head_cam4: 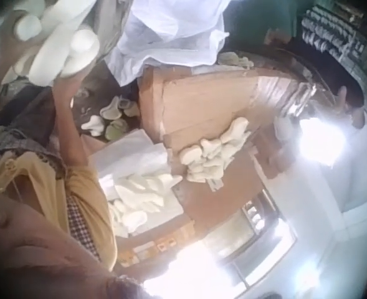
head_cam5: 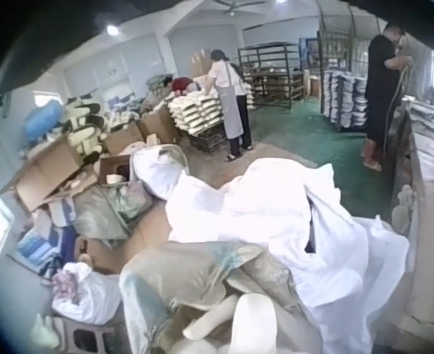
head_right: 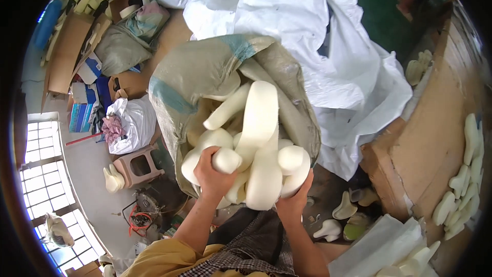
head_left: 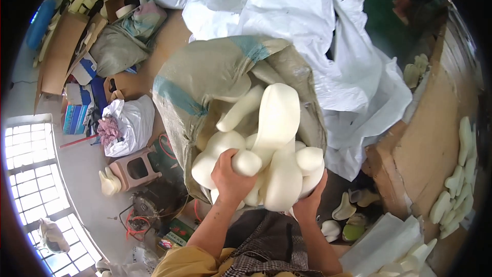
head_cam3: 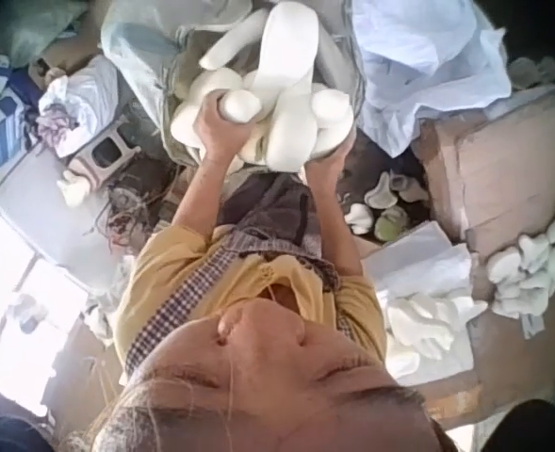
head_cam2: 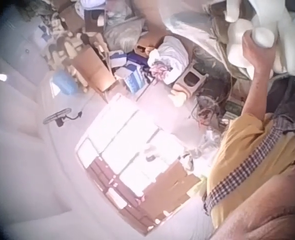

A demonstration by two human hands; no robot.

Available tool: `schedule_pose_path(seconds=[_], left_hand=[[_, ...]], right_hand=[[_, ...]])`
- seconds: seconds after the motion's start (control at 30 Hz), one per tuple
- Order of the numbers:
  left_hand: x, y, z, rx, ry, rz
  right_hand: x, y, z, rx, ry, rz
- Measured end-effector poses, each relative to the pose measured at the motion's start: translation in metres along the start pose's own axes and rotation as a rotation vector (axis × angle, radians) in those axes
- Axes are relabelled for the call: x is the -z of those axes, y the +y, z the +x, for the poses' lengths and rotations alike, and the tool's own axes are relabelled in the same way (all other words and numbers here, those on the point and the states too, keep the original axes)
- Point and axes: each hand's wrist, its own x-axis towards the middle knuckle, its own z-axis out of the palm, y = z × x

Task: Unpacking white foam components from a large sack and arranging them on a workbench.

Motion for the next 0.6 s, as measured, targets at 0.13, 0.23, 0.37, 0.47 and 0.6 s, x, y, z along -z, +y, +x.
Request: schedule_pose_path(seconds=[0.13, 0.23, 0.37, 0.47, 0.6], left_hand=[[0.035, 0.044, -0.017, -0.123, 0.098, -0.198], [0.052, 0.092, -0.016, -0.302, 0.147, -0.229], [0.047, 0.164, -0.026, -0.455, 0.098, -0.434], [0.057, 0.232, -0.038, -0.587, 0.026, -0.638], [0.058, 0.365, -0.119, -0.887, -0.205, -0.889]], right_hand=[[0.043, -0.038, -0.010, 0.127, 0.061, 0.151], [0.083, -0.059, -0.015, 0.243, 0.188, 0.180], [0.156, -0.094, -0.024, 0.369, 0.422, 0.323], [0.220, -0.124, -0.058, 0.312, 0.655, 0.133], [0.333, -0.118, -0.146, 0.374, 1.099, 0.114]])
